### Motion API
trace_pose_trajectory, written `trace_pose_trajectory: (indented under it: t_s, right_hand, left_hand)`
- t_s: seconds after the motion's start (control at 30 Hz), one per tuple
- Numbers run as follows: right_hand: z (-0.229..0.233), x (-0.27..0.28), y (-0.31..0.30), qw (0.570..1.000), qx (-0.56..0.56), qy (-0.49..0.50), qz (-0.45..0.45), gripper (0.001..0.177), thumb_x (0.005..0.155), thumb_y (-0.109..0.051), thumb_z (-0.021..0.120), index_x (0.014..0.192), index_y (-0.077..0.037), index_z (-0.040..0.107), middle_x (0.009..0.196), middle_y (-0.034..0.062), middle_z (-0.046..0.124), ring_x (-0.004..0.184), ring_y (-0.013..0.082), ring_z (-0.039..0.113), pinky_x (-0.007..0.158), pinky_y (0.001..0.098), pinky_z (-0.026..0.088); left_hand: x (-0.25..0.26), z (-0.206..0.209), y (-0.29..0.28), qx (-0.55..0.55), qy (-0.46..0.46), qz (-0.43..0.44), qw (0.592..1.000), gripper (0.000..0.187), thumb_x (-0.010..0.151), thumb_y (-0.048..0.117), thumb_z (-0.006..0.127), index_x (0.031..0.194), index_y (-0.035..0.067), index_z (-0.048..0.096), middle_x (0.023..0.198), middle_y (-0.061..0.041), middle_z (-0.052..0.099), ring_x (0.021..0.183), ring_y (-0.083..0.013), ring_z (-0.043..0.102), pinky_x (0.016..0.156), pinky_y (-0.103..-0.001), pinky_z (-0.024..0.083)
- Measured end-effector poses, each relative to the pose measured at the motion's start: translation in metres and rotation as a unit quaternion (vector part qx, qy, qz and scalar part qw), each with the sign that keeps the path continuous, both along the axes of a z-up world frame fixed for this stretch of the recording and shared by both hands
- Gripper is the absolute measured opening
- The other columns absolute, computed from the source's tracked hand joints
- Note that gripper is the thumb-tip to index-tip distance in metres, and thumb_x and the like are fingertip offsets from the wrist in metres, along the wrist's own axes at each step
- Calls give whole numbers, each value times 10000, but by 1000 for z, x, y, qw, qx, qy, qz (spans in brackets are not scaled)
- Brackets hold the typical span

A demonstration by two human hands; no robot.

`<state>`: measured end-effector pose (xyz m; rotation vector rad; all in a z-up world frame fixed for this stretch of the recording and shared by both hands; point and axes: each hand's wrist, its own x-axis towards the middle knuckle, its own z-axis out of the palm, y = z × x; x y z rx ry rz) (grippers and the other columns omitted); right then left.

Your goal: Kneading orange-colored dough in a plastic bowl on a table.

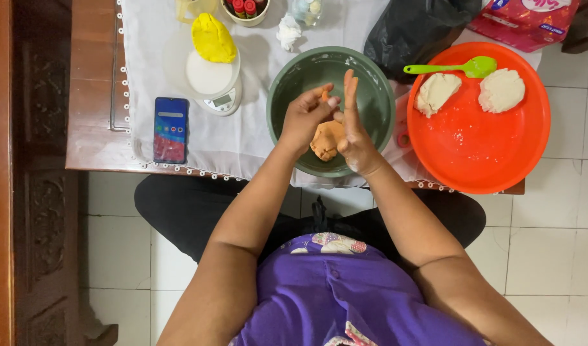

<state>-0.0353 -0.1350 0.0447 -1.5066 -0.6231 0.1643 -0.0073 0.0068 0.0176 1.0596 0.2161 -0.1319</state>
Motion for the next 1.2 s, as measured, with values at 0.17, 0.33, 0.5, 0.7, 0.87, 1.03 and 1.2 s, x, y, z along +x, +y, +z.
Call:
trace_pose_trajectory:
  t_s: [0.17,0.33,0.5,0.7,0.87,1.03,1.2]
  right_hand:
    - [-13,5,9,999,32,11,7,1339,770,-845,622,1656,-275,-204,1714,24,-296,1605,478,90,1331,567,138]
    - [-8,6,1,981,144,130,-10,1196,831,-928,489,1651,-352,-164,1773,21,-126,1604,476,197,1315,627,179]
    - [-56,46,-35,960,-197,156,-124,646,1003,-310,767,1541,-100,476,1475,243,559,1375,440,502,1130,485,432]
    - [-61,56,-12,792,-600,-56,98,557,779,-253,653,1265,15,697,1243,222,652,1137,433,671,933,515,564]
    - [-37,61,1,809,-573,-49,120,645,769,-339,754,1288,25,631,1191,231,670,1148,442,660,960,539,542]
    - [-81,68,5,853,-499,-13,156,835,749,-587,863,1346,-55,624,1071,169,665,1084,382,690,916,498,560]
    - [-32,39,44,945,-305,67,100,420,1010,-300,651,736,15,601,793,152,529,687,350,668,690,446,551]
  left_hand:
    - [9,-3,-8,52,37,61,996,212,940,220,722,984,13,736,686,-160,715,624,-233,742,564,-334,647]
    - [28,-45,4,77,99,142,982,391,976,339,624,721,45,665,499,-145,569,394,-238,587,363,-294,508]
    - [29,-79,31,659,-288,18,694,106,813,208,787,786,107,780,912,-80,788,961,-256,738,1026,-363,487]
    - [-4,-10,47,751,-223,-149,604,216,946,187,706,1150,205,777,1625,35,371,1487,-340,271,1070,-646,260]
    - [1,-38,67,702,-233,-49,672,189,879,277,778,1022,154,780,1490,17,510,1427,-326,380,1061,-584,338]
    - [3,-81,76,606,-118,64,784,540,854,71,698,1297,379,685,1272,-72,570,1040,-335,664,953,-456,531]
    - [4,-96,69,482,-54,93,870,611,872,-25,588,1321,374,699,910,27,474,892,-217,661,845,-340,541]
